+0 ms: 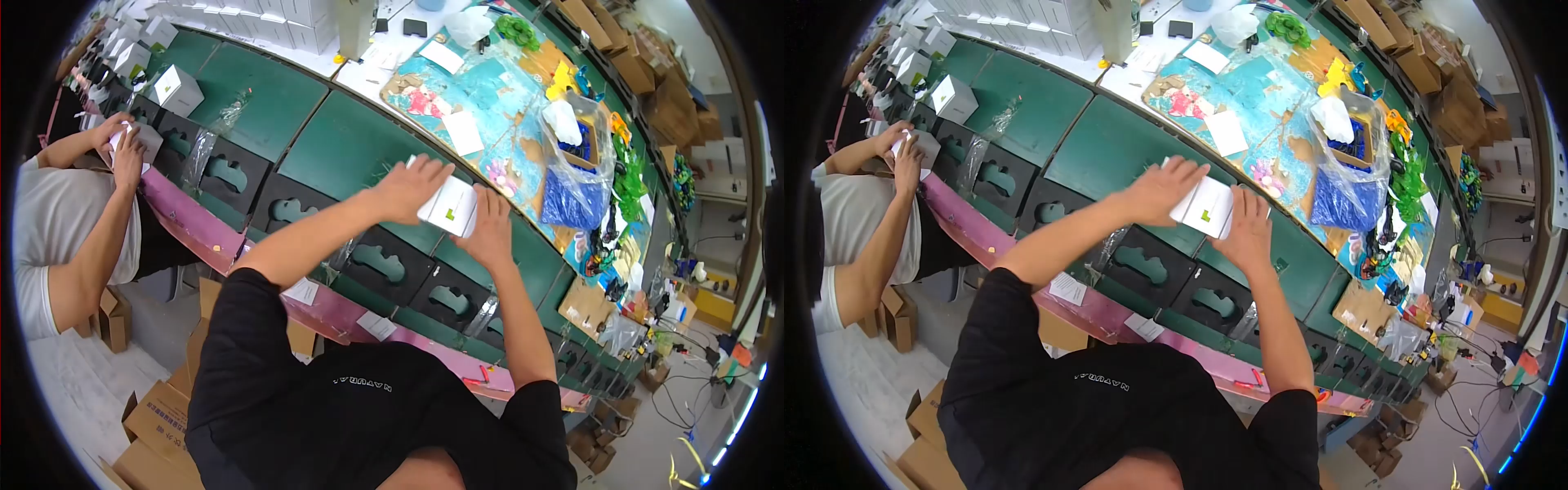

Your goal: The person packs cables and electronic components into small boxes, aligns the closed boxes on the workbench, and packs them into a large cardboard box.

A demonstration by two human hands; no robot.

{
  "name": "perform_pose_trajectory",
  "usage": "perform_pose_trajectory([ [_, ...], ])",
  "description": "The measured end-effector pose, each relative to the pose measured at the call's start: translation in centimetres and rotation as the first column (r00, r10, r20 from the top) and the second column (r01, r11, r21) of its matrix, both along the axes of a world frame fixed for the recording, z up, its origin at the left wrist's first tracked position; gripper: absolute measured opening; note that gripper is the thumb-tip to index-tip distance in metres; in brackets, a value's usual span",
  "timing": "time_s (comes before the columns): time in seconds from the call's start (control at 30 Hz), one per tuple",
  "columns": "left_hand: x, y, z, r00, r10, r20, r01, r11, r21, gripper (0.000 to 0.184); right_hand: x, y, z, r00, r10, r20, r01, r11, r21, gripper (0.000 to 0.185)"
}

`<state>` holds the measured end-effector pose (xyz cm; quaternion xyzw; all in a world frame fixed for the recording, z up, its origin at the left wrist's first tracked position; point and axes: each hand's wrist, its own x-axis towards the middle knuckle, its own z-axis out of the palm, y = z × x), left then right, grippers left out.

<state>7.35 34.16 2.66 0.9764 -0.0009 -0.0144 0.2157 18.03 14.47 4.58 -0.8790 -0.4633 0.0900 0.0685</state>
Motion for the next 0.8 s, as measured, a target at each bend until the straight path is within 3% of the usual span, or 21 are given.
perform_pose_trajectory([
  [0.1, 0.6, -1.7, -0.5, 0.999, 0.049, -0.009, -0.048, 0.997, 0.060, 0.099, 0.5, -1.1, -1.0, 0.998, 0.066, 0.007, -0.066, 0.988, 0.139, 0.106],
  [0.2, 0.0, -2.7, -1.3, 0.987, 0.128, 0.100, -0.134, 0.989, 0.062, 0.088, 0.4, -1.0, -0.7, 0.996, 0.084, -0.025, -0.081, 0.994, 0.078, 0.107],
  [0.27, 0.1, -2.9, -1.5, 0.976, 0.156, 0.150, -0.160, 0.987, 0.013, 0.092, 0.8, -1.1, -0.7, 0.995, 0.094, -0.018, -0.093, 0.994, 0.061, 0.108],
  [0.3, 0.2, -2.9, -1.5, 0.990, 0.130, 0.059, -0.130, 0.992, -0.007, 0.095, 0.8, -1.3, -0.7, 0.996, 0.090, -0.017, -0.089, 0.995, 0.050, 0.108],
  [0.4, -0.9, -0.8, -0.6, 0.976, 0.106, 0.190, -0.114, 0.993, 0.034, 0.096, 1.2, -1.8, -1.6, 0.996, 0.086, -0.014, -0.085, 0.996, 0.035, 0.109],
  [0.43, -1.3, 1.7, -0.1, 0.947, 0.211, 0.244, -0.189, 0.976, -0.110, 0.096, 1.2, -1.7, -1.5, 0.996, 0.092, -0.017, -0.092, 0.995, 0.033, 0.109],
  [0.47, -2.0, 4.7, 0.9, 0.907, 0.314, 0.279, -0.245, 0.935, -0.255, 0.096, 1.1, -1.6, -1.1, 0.996, 0.075, -0.038, -0.074, 0.997, 0.007, 0.109],
  [0.5, -3.2, 8.8, 1.4, 0.820, 0.422, 0.387, -0.344, 0.903, -0.256, 0.093, 1.0, -1.6, -0.7, 0.997, 0.051, -0.059, -0.052, 0.998, -0.020, 0.110],
  [0.53, -5.4, 14.6, 1.4, 0.669, 0.525, 0.527, -0.518, 0.837, -0.177, 0.091, 1.0, -1.6, -0.6, 0.998, 0.041, -0.054, -0.042, 0.999, -0.022, 0.111],
  [0.6, -10.0, 26.2, 0.4, 0.384, 0.633, 0.672, -0.812, 0.578, -0.080, 0.086, 1.1, -2.0, -0.7, 0.998, 0.043, -0.050, -0.044, 0.999, -0.014, 0.111],
  [0.7, -17.7, 37.6, 0.0, 0.361, 0.848, 0.387, -0.921, 0.259, 0.291, 0.118, 1.3, -1.1, -0.4, 0.999, 0.018, -0.047, -0.018, 1.000, -0.004, 0.110],
  [0.73, -18.3, 38.1, 1.9, 0.329, 0.923, 0.199, -0.877, 0.220, 0.427, 0.123, 1.4, -1.1, -0.4, 0.999, 0.026, -0.041, -0.027, 0.999, -0.023, 0.106],
  [0.77, -22.0, 43.3, -1.6, 0.409, 0.902, 0.140, -0.840, 0.312, 0.444, 0.123, 1.4, -1.5, -0.5, 0.999, 0.025, -0.033, -0.027, 0.999, -0.046, 0.102],
  [0.8, -21.4, 43.2, -0.2, 0.282, 0.959, -0.043, -0.837, 0.267, 0.477, 0.126, 1.5, -1.6, -0.5, 0.999, 0.014, -0.051, -0.015, 1.000, -0.026, 0.100],
])
